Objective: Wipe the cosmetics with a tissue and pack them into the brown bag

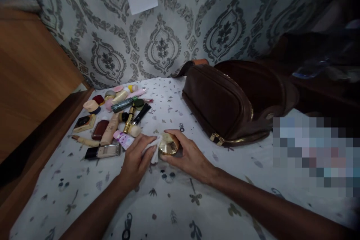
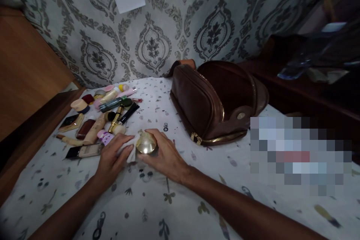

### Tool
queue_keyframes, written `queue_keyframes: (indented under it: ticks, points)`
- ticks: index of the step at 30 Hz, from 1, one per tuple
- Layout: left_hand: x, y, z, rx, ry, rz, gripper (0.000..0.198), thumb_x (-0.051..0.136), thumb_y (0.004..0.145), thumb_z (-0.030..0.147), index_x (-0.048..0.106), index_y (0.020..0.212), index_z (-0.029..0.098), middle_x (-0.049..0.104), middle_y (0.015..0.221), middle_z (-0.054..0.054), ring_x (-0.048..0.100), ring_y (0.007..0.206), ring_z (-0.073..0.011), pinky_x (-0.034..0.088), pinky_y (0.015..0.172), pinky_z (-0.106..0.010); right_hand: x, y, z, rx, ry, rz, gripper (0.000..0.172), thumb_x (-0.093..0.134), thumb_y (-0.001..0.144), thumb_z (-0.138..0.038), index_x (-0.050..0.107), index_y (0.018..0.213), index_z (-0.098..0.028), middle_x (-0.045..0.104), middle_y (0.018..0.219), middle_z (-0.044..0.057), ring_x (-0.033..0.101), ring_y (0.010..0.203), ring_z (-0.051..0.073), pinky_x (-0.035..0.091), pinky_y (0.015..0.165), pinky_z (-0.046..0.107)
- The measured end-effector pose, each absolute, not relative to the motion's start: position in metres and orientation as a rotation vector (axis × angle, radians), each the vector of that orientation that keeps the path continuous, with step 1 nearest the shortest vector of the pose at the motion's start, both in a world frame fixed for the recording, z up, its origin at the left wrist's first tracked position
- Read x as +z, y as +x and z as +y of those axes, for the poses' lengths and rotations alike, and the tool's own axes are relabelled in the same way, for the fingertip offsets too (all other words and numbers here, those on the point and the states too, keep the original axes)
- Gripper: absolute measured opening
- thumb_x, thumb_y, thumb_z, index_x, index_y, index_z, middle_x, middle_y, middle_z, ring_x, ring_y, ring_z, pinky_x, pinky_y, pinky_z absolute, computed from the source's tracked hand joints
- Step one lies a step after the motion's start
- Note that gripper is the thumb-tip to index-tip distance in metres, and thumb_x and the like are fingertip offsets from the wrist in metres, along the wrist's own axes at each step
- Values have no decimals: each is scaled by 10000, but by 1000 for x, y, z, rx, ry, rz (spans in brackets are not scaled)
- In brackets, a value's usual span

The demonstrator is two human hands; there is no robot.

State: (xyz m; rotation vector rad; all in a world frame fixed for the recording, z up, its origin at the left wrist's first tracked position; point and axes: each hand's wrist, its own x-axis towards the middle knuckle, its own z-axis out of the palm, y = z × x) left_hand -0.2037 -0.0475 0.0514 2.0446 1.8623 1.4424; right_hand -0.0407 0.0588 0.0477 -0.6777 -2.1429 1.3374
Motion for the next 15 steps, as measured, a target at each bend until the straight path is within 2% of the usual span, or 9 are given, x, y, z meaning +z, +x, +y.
queue_keyframes:
  ticks: [3, 9, 11, 15]
  points:
    - [54, -204, -48, 1447, 2091, 1846, 206, 524, 947, 171, 619, 1127, 197, 637, 942, -49, 603, 876, -169, 480, 774, -292, 46, -41, 60, 1356, -612, -2121, 516, 731, 749, -382, 526, 1196, -223, 640, 986, 33, 604, 898, 215, 490, 808, 352]
    - [61, -205, -52, 1351, 2107, 1888, 234, 507, 962, 198, 627, 1163, 202, 615, 963, -51, 599, 905, -171, 484, 794, -296, 42, -43, 68, 1448, -540, -2023, 363, 679, 785, -436, 598, 1053, -204, 582, 920, 39, 566, 859, 195, 495, 795, 346]
    - [63, -205, -52, 1325, 2100, 1914, 245, 506, 963, 212, 634, 1171, 200, 602, 974, -55, 597, 917, -175, 487, 798, -299, 42, -43, 71, 1527, -491, -2015, 387, 677, 793, -444, 612, 1088, -200, 580, 963, 50, 570, 897, 200, 494, 823, 354]
    - [63, -202, -52, 1299, 2116, 1963, 266, 494, 965, 217, 631, 1193, 194, 580, 997, -65, 588, 954, -184, 487, 814, -306, 47, -39, 79, 1667, -399, -2005, 523, 654, 831, -451, 567, 1287, -209, 586, 1015, 54, 557, 953, 200, 463, 869, 362]
